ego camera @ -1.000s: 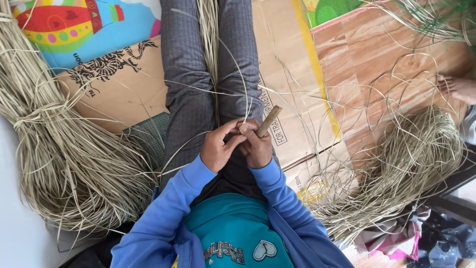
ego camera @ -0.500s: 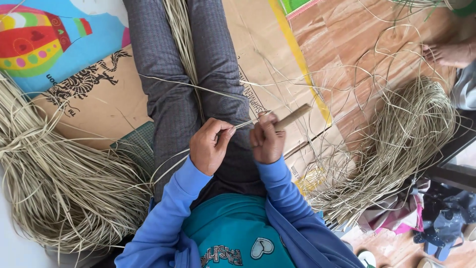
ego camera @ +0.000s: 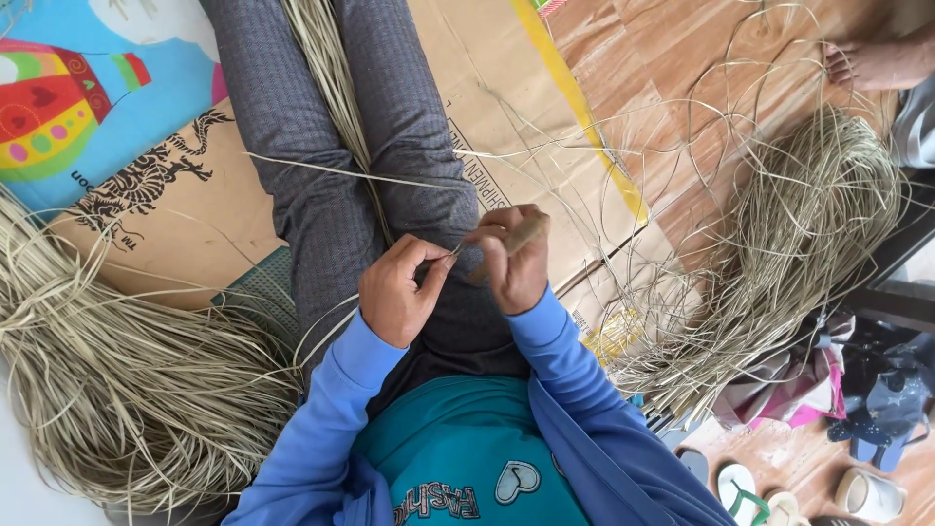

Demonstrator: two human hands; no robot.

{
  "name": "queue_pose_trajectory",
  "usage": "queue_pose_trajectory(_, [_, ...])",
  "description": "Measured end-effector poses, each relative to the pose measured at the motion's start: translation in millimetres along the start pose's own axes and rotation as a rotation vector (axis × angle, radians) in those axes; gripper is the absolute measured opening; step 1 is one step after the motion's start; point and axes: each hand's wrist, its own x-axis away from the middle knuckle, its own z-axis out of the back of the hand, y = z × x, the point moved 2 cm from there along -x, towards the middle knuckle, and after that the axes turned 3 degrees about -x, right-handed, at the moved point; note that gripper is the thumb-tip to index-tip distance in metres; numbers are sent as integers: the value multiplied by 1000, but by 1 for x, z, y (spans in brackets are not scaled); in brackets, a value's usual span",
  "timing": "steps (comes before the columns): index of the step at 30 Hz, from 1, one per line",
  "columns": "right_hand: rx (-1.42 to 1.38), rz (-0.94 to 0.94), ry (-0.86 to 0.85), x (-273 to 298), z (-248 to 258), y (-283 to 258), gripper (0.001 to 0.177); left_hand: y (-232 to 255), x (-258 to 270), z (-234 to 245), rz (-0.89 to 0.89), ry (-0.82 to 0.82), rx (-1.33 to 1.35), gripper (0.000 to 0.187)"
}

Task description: Weaving long strips of dried grass or straw into a mat or similar object using a small wooden tool for tension.

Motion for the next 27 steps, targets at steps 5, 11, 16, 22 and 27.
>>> queue_pose_trajectory(5, [233,215,-120,13,-16,35,41,11,3,1,-147,7,-223,9])
queue_pose_trajectory(11, [485,51,-48,2,-14,71,55,4,8,3,-218,-5,-323,13])
queue_pose_trajectory(16, [882,-47,102,2,9,179,61,-4,8,32,-158,-83,-253,12])
queue_pose_trajectory(22, [1152,-167,259,13,66,259,67,-3,4,76,-107,-208,-102,12])
queue_pose_trajectory(27, [1230,-654,229,28,118,302,70,3,4,101,15,-318,182,11])
